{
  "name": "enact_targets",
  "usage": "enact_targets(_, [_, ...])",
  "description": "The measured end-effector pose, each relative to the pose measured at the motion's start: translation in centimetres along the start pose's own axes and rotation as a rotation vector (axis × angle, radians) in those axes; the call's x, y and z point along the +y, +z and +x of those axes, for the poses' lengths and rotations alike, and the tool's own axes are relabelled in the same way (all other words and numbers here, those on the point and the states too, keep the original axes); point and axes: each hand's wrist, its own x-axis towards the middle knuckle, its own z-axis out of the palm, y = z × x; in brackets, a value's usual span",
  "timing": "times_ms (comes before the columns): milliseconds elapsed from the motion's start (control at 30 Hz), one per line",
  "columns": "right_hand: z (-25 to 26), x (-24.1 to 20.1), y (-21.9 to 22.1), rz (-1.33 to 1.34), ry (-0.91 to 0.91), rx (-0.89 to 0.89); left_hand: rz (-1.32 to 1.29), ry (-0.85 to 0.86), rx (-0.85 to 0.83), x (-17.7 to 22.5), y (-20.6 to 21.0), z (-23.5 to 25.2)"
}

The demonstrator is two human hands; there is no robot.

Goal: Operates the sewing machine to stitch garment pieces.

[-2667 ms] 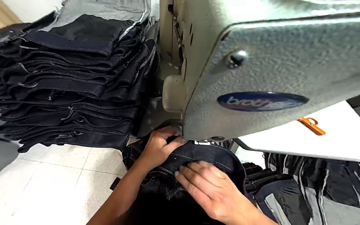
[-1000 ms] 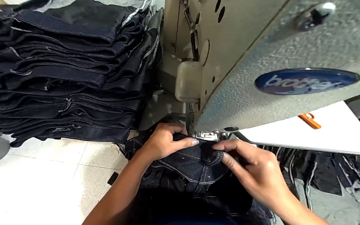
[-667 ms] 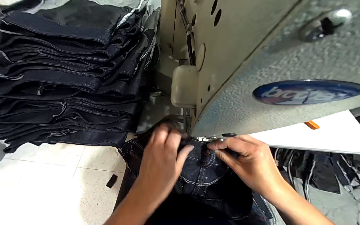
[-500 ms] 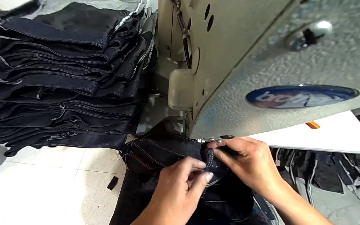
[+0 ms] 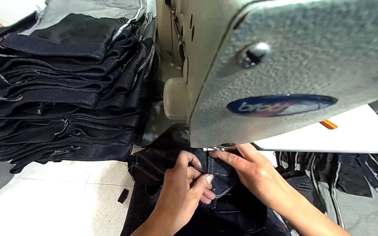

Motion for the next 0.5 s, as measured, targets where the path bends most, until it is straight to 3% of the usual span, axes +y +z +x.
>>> enact_targets(67, [0.1,0.4,0.1,0.027,0.010,0.000,0.304,0.242,0.032,-1.0,-0.3,0.1])
enact_targets(167, [0.3,0.2,-0.1,0.004,-0.004,-0.019,0.847,0.847,0.313,-3.3,-1.0,0.9])
enact_targets(267, [0.4,0.1,-0.1,-0.030,-0.037,-0.017,1.003,1.165,0.181,-4.2,-2.4,2.3])
enact_targets(367, [-0.3,1.5,-0.5,0.160,0.024,-0.053,0.967,1.212,0.075,-5.0,-3.0,3.6])
enact_targets(500, [-3.0,3.6,-0.8,0.557,0.418,-0.178,0.905,1.093,0.064,-4.7,-2.9,3.4])
